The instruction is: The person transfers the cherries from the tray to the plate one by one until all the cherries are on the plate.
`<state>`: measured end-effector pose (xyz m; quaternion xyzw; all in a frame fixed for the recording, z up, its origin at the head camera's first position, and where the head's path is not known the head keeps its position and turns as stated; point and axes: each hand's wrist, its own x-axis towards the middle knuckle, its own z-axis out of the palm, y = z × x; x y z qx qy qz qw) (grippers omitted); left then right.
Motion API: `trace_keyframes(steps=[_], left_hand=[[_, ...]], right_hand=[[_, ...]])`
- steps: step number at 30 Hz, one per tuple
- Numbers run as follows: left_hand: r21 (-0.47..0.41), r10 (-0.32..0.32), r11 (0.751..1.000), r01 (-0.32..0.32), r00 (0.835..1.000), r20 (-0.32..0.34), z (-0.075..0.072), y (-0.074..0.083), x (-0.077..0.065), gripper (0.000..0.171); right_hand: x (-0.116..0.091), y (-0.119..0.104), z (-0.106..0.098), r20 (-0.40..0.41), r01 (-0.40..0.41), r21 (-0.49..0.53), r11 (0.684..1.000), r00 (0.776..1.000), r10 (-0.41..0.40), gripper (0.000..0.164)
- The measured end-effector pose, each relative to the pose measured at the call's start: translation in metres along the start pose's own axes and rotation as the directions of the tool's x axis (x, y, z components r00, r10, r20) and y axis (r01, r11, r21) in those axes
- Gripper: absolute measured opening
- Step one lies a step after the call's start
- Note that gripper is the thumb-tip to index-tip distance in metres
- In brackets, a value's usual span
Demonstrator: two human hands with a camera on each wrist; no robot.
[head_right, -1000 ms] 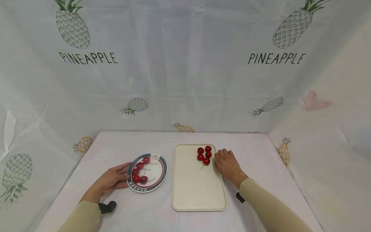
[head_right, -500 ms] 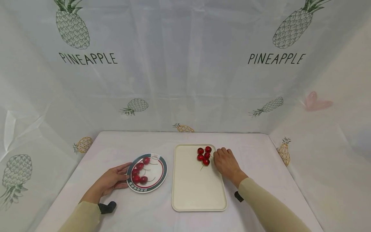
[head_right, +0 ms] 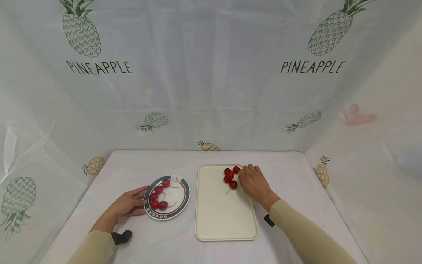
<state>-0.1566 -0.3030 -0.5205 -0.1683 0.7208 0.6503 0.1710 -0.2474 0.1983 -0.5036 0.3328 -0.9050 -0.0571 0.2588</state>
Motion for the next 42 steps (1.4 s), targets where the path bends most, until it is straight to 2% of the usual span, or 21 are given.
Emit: trace_keyframes(steps=[17,29,42], left_hand=[[0.001,-0.001,1.000,0.001,1.000,0.000,0.000,0.000,0.000,0.067],[0.005,0.002,1.000,-0.002,1.000,-0.010,0.000,-0.001,0.001,0.067],[0.008,0.000,1.000,0.000,1.000,0.001,0.000,0.000,0.001,0.067]], right_hand=[[0.028,-0.028,-0.007,0.002,0.062,0.012,0.998,0.998,-0.062,0.016],[0.052,-0.061,-0.005,-0.068,0.145,0.055,0.988,0.988,-0.141,0.015],[0.080,-0.107,-0.011,0.018,0.201,0.015,0.979,0.979,-0.201,0.016]])
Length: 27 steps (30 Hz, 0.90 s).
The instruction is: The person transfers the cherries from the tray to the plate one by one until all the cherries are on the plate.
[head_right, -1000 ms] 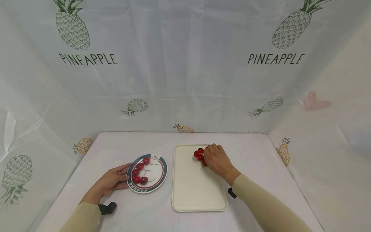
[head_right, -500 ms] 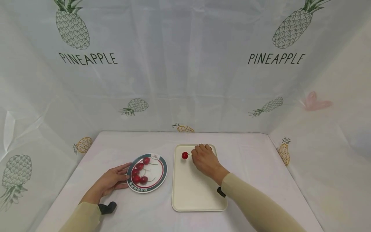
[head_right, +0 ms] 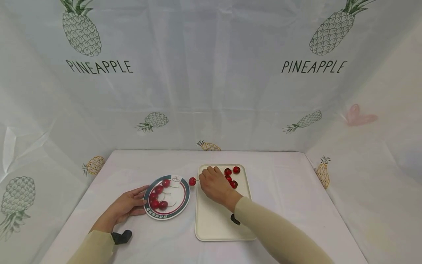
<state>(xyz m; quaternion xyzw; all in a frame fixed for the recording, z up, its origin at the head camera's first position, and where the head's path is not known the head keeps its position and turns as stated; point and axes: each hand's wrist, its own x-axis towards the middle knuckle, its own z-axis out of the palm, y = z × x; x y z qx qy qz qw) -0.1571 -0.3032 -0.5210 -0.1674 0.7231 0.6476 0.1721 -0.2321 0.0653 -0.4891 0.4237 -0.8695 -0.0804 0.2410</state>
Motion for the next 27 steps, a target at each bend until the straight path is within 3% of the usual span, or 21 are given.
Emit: trace_keyframes(steps=[13,27], left_hand=[[-0.010,0.003,1.000,-0.002,1.000,0.024,-0.002,-0.001,0.001,0.067],[-0.005,-0.003,1.000,0.004,1.000,0.024,-0.001,0.000,0.000,0.066]], right_hand=[[0.029,-0.046,-0.003,0.102,0.073,-0.001,0.997,0.992,-0.073,0.013],[0.052,-0.082,0.001,0.076,0.111,-0.018,0.994,0.991,-0.110,0.017]])
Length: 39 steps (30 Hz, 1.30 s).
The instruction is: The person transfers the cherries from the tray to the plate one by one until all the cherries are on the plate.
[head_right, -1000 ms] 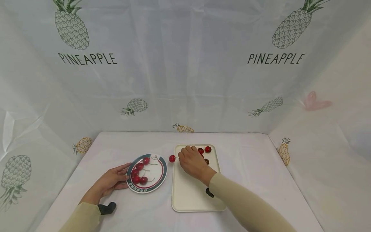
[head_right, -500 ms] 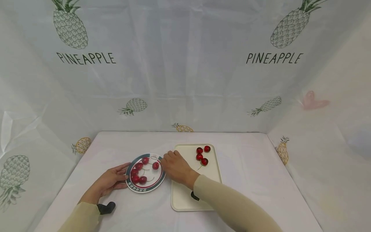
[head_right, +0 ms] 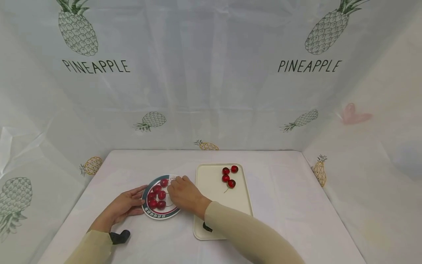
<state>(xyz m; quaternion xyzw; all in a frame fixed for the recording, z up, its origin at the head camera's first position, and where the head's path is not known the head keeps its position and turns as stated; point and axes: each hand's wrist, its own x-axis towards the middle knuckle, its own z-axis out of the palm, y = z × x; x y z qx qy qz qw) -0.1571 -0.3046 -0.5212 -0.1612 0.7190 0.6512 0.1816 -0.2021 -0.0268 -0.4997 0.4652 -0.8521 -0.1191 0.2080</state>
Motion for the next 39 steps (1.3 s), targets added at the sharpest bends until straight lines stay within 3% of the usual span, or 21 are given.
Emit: trace_keyframes(steps=[11,39], left_hand=[[-0.005,0.006,1.000,-0.006,1.000,0.004,0.000,0.000,0.000,0.067],[0.014,0.002,1.000,-0.002,1.000,-0.011,0.000,-0.001,0.000,0.068]], right_hand=[[0.011,-0.010,0.004,0.033,-0.030,-0.008,1.000,0.999,0.030,0.019],[0.007,-0.019,0.013,0.058,-0.039,-0.013,0.999,0.998,0.040,0.020]])
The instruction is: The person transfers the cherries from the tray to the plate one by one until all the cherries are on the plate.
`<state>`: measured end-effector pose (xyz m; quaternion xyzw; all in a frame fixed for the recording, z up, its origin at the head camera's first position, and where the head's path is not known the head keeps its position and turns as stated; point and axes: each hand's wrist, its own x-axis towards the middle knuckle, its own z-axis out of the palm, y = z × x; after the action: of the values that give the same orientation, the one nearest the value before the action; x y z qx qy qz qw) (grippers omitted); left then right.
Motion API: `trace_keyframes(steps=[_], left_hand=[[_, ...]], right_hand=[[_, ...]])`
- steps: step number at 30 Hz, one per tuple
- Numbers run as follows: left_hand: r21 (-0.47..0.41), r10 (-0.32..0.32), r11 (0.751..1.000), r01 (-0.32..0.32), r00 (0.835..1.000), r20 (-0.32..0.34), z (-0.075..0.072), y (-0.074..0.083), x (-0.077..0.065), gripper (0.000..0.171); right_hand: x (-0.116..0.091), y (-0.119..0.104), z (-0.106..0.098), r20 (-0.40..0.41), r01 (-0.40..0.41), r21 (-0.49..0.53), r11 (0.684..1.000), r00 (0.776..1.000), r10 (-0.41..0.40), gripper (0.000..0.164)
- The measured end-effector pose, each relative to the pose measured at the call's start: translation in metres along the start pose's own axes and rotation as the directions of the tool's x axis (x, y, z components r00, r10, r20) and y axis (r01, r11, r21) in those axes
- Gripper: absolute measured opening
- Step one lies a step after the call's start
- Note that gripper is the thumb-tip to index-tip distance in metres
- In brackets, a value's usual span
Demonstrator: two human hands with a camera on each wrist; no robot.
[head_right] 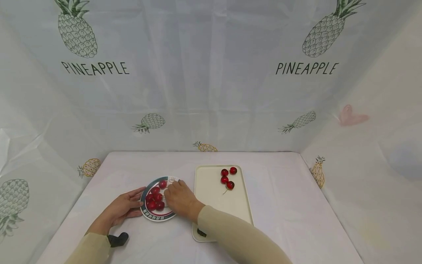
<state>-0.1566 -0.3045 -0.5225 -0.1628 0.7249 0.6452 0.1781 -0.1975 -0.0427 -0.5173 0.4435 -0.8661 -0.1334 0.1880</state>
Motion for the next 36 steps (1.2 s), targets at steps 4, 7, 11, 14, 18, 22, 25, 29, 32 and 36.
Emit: trace_keyframes(steps=[4,7,11,14,18,22,25,29,32,36], left_hand=[[0.002,0.003,1.000,-0.003,1.000,0.005,0.000,0.001,-0.001,0.068],[0.000,0.002,1.000,-0.002,1.000,0.009,0.000,0.002,-0.002,0.068],[-0.006,0.000,1.000,0.000,1.000,0.011,0.001,0.002,-0.003,0.067],[-0.002,0.000,1.000,0.000,1.000,0.014,0.002,0.002,-0.003,0.067],[0.007,-0.006,1.000,0.006,1.000,0.004,0.002,0.001,-0.003,0.068],[0.006,-0.008,1.000,0.008,1.000,-0.011,0.003,0.001,-0.003,0.067],[0.004,-0.004,1.000,0.004,1.000,-0.020,0.003,0.000,-0.002,0.067],[0.014,-0.001,1.000,0.002,1.000,-0.030,0.003,-0.001,-0.002,0.067],[0.021,0.001,1.000,0.000,0.999,-0.033,0.003,-0.002,-0.001,0.066],[0.021,0.003,1.000,-0.002,0.999,-0.033,0.003,-0.001,-0.002,0.066]], right_hand=[[-0.001,0.001,0.000,-0.009,-0.009,0.014,1.000,1.000,0.010,0.019],[-0.001,0.002,-0.002,-0.008,-0.013,0.024,1.000,1.000,0.014,0.020],[-0.001,0.005,-0.007,0.009,-0.011,0.008,1.000,1.000,0.011,0.025],[-0.001,0.010,-0.012,0.014,-0.017,-0.014,1.000,1.000,0.017,0.028],[-0.004,0.019,-0.018,0.014,-0.043,-0.012,0.999,0.999,0.043,0.029],[-0.010,0.029,-0.019,0.008,-0.075,-0.001,0.997,0.997,0.075,0.028],[-0.017,0.037,-0.019,-0.001,-0.094,0.002,0.996,0.996,0.094,0.026],[-0.029,0.049,-0.018,-0.006,-0.116,0.009,0.993,0.993,0.116,0.023],[-0.037,0.058,-0.017,-0.005,-0.130,0.004,0.991,0.991,0.130,0.021],[-0.049,0.071,-0.015,-0.008,-0.143,-0.009,0.990,0.990,0.143,0.022]])
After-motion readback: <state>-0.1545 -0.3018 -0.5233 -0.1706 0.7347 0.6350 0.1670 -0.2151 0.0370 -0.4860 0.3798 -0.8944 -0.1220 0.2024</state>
